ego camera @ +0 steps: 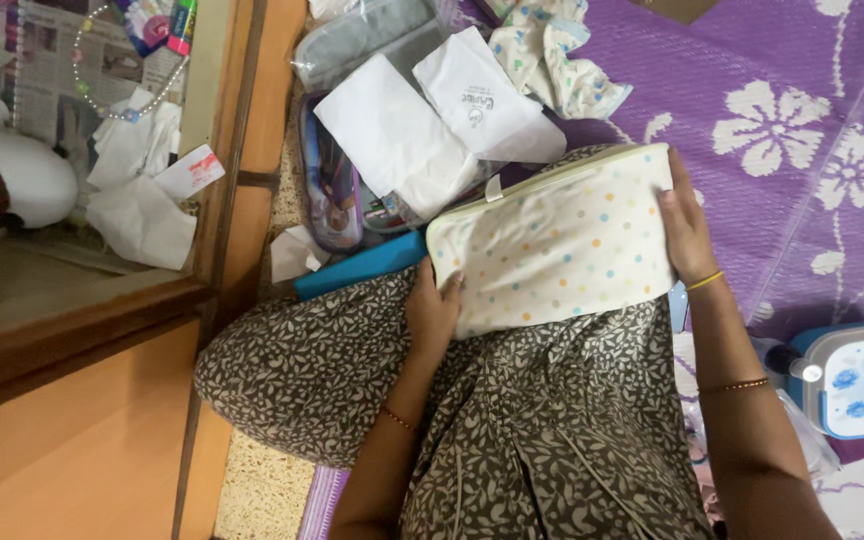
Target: The person organizes items from a wardrobe by folding baby clothes and sorting through small pouches and papers.
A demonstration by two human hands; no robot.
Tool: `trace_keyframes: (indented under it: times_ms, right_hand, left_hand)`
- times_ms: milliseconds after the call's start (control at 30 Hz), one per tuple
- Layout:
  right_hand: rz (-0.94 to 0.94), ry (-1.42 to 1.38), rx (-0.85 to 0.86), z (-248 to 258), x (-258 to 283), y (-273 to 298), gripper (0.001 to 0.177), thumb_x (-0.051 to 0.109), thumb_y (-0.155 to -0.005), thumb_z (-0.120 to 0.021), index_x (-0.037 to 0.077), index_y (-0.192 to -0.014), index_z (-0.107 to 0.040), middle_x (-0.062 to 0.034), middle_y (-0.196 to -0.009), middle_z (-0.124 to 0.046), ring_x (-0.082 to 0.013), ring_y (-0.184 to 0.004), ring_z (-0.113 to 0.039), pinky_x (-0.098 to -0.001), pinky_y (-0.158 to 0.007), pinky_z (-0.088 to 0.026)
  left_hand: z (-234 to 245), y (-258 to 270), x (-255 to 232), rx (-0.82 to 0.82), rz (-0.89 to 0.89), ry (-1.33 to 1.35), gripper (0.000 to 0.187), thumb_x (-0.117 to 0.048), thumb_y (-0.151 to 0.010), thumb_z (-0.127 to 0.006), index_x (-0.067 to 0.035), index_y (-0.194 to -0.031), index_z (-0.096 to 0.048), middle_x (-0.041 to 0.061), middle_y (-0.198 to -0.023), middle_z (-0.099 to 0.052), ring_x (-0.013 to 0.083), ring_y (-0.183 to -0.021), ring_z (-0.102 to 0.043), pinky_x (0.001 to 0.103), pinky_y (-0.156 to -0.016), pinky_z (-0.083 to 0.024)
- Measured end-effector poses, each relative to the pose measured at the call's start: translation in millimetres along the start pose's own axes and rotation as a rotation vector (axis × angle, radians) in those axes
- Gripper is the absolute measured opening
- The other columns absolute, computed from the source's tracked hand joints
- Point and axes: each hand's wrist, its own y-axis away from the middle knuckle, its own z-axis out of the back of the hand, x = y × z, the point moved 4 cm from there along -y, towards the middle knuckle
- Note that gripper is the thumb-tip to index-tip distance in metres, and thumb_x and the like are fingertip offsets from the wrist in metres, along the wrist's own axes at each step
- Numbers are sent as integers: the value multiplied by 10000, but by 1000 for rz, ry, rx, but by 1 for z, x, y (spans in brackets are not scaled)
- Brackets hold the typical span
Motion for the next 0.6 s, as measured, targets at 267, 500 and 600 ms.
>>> trace_keyframes:
  times_ms: [267, 500, 600]
  right_hand:
    - [13, 366, -162, 0, 48, 9, 618, 396, -1112, -466, 41, -1606, -355, -218, -1702, -236, -371, -1595, -231, -402, -1272, -270]
    - [320, 858, 59, -72, 113, 21, 627, 366, -1050, -543, 116, -1613, -426, -137, -1701, -309, -358, -1596, -127, -603, -1260, -38]
    - [329, 829, 57, -81, 116, 21, 604, 343, -1068, -522, 120, -1619, -415, -126, -1707, -312, -354, -1605, -146, -617, -1265, -45]
  left_hand:
    - [-20, -11, 32, 291, 228, 501, 536, -309, -881, -798, 33, -1259, -631, 188, -1130, -743, 293, -962, -722, 399, -835, -573]
    - [12, -6, 11, 435, 487, 1228, 622, -198, -836, -800, 48, -1362, -575, 148, -1207, -706, 241, -1018, -719, 371, -879, -600]
    - [56, -9, -31, 351, 161, 1247, 706, -115, -833, -793, 54, -1451, -497, 211, -1228, -654, 289, -1099, -691, 434, -884, -602]
